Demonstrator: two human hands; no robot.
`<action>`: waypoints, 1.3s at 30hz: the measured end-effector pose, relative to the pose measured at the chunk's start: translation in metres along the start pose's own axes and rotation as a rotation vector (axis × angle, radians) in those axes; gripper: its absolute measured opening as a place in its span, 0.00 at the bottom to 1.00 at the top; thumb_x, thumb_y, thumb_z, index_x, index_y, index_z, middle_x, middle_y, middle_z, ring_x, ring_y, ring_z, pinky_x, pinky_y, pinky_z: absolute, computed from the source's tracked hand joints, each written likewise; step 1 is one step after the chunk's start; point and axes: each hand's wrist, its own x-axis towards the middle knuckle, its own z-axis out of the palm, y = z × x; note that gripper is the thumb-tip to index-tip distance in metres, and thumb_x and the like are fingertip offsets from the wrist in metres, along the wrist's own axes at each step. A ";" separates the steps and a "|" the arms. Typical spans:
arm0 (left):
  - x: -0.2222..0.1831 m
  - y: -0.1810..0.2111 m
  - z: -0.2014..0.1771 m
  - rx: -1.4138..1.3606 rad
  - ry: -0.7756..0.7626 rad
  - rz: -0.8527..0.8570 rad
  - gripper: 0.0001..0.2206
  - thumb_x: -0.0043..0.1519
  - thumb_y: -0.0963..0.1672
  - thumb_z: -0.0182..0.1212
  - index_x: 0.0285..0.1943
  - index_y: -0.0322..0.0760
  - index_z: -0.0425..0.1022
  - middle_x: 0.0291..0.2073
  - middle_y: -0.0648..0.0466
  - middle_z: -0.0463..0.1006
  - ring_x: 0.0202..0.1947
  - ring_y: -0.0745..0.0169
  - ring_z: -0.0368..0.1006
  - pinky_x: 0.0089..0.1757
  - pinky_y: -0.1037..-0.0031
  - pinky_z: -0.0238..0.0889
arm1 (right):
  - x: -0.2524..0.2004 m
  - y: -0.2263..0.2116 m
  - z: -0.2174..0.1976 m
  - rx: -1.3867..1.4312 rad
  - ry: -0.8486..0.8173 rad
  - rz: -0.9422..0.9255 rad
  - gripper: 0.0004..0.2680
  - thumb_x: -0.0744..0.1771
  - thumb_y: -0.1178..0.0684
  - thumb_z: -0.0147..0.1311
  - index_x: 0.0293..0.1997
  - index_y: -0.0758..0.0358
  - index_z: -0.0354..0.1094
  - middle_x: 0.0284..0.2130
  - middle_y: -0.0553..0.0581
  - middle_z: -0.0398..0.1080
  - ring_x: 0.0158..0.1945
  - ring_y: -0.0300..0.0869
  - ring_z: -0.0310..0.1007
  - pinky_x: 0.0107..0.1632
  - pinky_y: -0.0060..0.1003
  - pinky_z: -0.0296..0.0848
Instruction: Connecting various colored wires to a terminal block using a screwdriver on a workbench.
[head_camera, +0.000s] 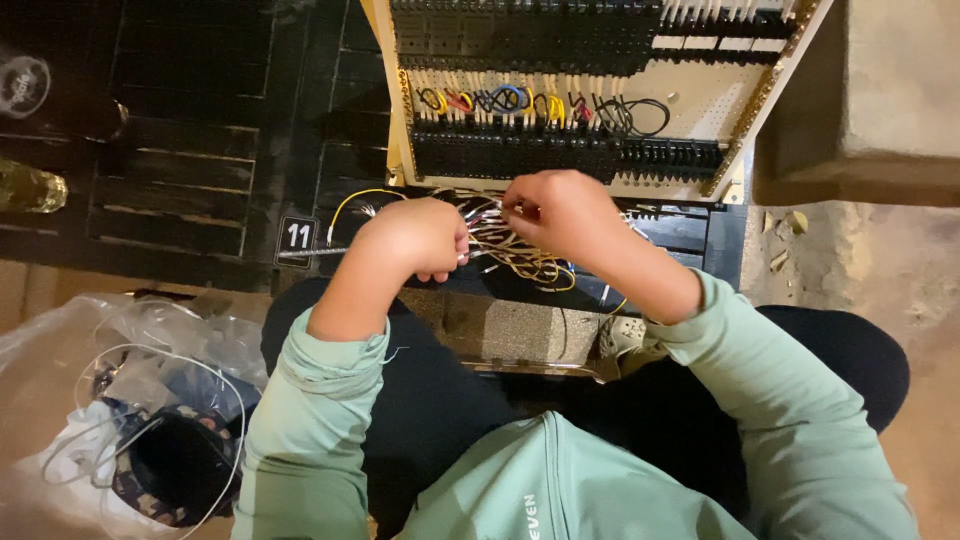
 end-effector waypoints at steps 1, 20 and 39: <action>-0.005 0.001 -0.004 0.001 0.000 0.002 0.06 0.59 0.46 0.59 0.31 0.50 0.80 0.17 0.62 0.82 0.23 0.64 0.82 0.37 0.66 0.71 | -0.005 -0.008 -0.014 -0.001 0.001 0.002 0.07 0.64 0.47 0.63 0.42 0.55 0.76 0.28 0.56 0.77 0.36 0.57 0.79 0.37 0.53 0.76; -0.028 0.013 -0.020 -0.073 0.272 -0.302 0.09 0.58 0.43 0.50 0.35 0.39 0.78 0.25 0.51 0.80 0.31 0.48 0.77 0.33 0.59 0.71 | -0.038 -0.024 -0.112 0.761 0.417 -0.064 0.01 0.73 0.61 0.53 0.48 0.65 0.66 0.36 0.57 0.74 0.40 0.38 0.78 0.47 0.27 0.79; -0.071 0.048 -0.023 -1.009 0.934 0.613 0.06 0.63 0.44 0.65 0.43 0.39 0.83 0.28 0.59 0.81 0.27 0.73 0.77 0.35 0.82 0.73 | -0.033 -0.045 -0.098 0.130 0.582 -0.514 0.03 0.72 0.67 0.54 0.49 0.72 0.72 0.41 0.65 0.70 0.41 0.52 0.72 0.45 0.43 0.71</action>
